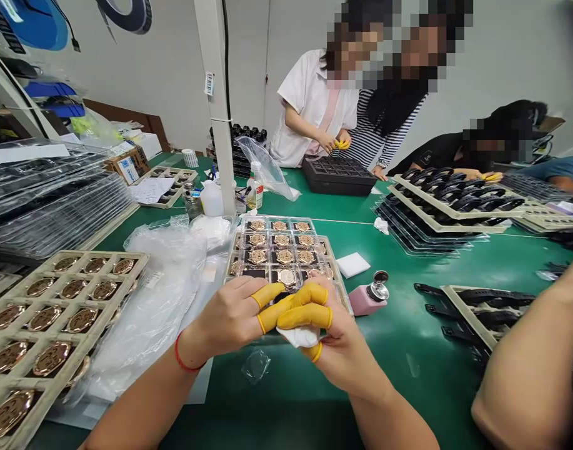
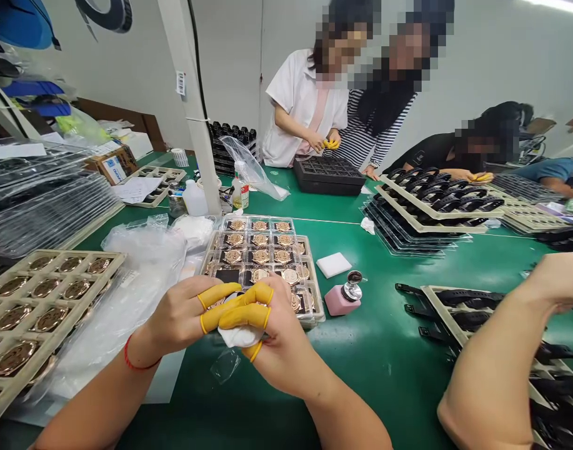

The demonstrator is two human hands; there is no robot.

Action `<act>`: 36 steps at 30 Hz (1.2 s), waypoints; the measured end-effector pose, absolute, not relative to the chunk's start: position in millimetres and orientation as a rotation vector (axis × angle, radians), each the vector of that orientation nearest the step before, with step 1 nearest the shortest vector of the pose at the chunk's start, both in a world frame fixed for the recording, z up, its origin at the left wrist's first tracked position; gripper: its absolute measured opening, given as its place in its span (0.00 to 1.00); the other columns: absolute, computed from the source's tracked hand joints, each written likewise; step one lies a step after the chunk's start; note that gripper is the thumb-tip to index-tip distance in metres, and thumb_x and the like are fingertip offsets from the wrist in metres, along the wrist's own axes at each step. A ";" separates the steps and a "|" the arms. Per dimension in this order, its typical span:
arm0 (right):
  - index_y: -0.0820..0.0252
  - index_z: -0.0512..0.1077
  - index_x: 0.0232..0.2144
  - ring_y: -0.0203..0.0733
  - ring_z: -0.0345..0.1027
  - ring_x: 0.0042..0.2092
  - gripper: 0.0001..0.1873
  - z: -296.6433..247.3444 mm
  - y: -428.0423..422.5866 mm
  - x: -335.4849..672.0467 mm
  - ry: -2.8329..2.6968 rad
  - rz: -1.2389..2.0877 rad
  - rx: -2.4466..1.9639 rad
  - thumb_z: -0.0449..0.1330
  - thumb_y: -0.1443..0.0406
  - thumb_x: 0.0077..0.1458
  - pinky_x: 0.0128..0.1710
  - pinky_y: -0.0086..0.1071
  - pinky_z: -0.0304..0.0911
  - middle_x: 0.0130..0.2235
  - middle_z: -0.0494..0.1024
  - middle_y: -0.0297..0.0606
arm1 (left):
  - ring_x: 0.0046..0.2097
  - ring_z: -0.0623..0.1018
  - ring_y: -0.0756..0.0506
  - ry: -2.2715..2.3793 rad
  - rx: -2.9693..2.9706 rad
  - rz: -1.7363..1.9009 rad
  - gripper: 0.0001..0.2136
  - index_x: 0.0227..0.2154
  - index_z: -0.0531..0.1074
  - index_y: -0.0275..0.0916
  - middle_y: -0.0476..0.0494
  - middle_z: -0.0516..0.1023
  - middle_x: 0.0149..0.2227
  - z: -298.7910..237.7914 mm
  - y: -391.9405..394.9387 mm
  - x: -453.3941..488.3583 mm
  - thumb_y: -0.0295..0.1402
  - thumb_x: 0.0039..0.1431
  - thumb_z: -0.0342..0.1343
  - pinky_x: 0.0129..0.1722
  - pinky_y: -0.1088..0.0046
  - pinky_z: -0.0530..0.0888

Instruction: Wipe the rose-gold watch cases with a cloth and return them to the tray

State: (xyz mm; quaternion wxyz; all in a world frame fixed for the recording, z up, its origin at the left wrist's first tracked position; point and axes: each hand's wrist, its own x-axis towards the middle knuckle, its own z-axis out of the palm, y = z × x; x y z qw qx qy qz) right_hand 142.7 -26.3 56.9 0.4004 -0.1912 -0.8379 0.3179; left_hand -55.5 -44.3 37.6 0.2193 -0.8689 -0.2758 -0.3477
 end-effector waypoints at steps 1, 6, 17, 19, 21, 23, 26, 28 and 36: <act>0.49 0.72 0.36 0.42 0.59 0.40 0.12 57.7 -25.0 144.1 -2.138 0.816 -0.491 0.60 0.73 0.54 0.43 0.40 0.56 0.34 0.72 0.33 | 0.38 0.76 0.43 -0.741 -2.414 -0.967 0.06 0.37 0.73 0.34 0.37 0.79 0.37 36.6 -42.4 -57.0 0.25 0.61 0.51 0.35 0.64 0.76; 0.52 0.71 0.32 0.41 0.62 0.38 0.06 60.0 -17.7 152.9 -2.200 0.905 -0.442 0.62 0.70 0.54 0.46 0.43 0.56 0.33 0.74 0.33 | 0.37 0.75 0.44 -0.646 -2.495 -1.112 0.08 0.40 0.72 0.35 0.37 0.79 0.39 33.1 -35.5 -58.0 0.28 0.64 0.49 0.35 0.67 0.75; 0.50 0.78 0.34 0.42 0.69 0.35 0.05 58.4 -10.0 159.7 -1.904 1.434 -0.339 0.64 0.61 0.52 0.39 0.39 0.67 0.33 0.77 0.36 | 0.36 0.78 0.46 -0.601 -2.758 -1.653 0.14 0.41 0.72 0.41 0.38 0.80 0.35 22.6 -33.1 -39.6 0.36 0.67 0.41 0.35 0.69 0.75; 0.46 0.78 0.36 0.42 0.70 0.36 0.06 55.3 -9.7 159.1 -1.787 1.458 -0.354 0.64 0.61 0.53 0.39 0.38 0.67 0.34 0.78 0.35 | 0.35 0.79 0.47 -0.583 -2.749 -1.764 0.12 0.42 0.71 0.40 0.39 0.79 0.33 23.2 -34.6 -36.5 0.35 0.67 0.42 0.35 0.70 0.75; 0.41 0.78 0.38 0.42 0.70 0.38 0.08 53.3 -12.5 157.3 -1.710 1.377 -0.324 0.64 0.60 0.53 0.41 0.40 0.67 0.35 0.77 0.34 | 0.34 0.78 0.47 -0.607 -2.725 -1.820 0.10 0.44 0.69 0.39 0.40 0.79 0.32 25.3 -38.3 -33.6 0.33 0.66 0.45 0.34 0.71 0.74; 0.38 0.76 0.42 0.43 0.69 0.41 0.12 52.1 -18.4 154.1 -1.743 1.243 -0.312 0.63 0.61 0.54 0.44 0.42 0.66 0.39 0.75 0.35 | 0.30 0.75 0.48 -0.711 -2.679 -1.873 0.08 0.42 0.69 0.38 0.42 0.77 0.29 28.7 -44.2 -31.0 0.32 0.65 0.48 0.30 0.73 0.73; 0.39 0.72 0.49 0.45 0.66 0.44 0.18 47.0 -28.3 145.4 -1.853 0.955 -0.437 0.59 0.66 0.57 0.43 0.42 0.67 0.42 0.72 0.38 | 0.26 0.72 0.50 -1.010 -2.725 -1.929 0.10 0.34 0.68 0.38 0.46 0.73 0.26 35.4 -55.1 -27.7 0.36 0.66 0.45 0.27 0.76 0.70; 0.42 0.71 0.50 0.45 0.66 0.43 0.18 39.3 -33.1 136.2 -1.791 0.860 -0.524 0.57 0.66 0.59 0.41 0.40 0.68 0.41 0.71 0.39 | 0.27 0.72 0.50 -1.195 -2.790 -1.875 0.14 0.32 0.68 0.37 0.45 0.73 0.28 38.8 -61.1 -26.2 0.38 0.67 0.42 0.28 0.76 0.71; 0.53 0.73 0.33 0.41 0.70 0.34 0.15 17.2 -37.0 102.6 -1.085 1.352 -0.584 0.60 0.50 0.52 0.35 0.34 0.69 0.32 0.75 0.36 | 0.26 0.72 0.47 -1.109 -2.374 -1.493 0.06 0.36 0.65 0.37 0.44 0.73 0.26 26.3 -56.7 -19.0 0.30 0.64 0.44 0.25 0.73 0.69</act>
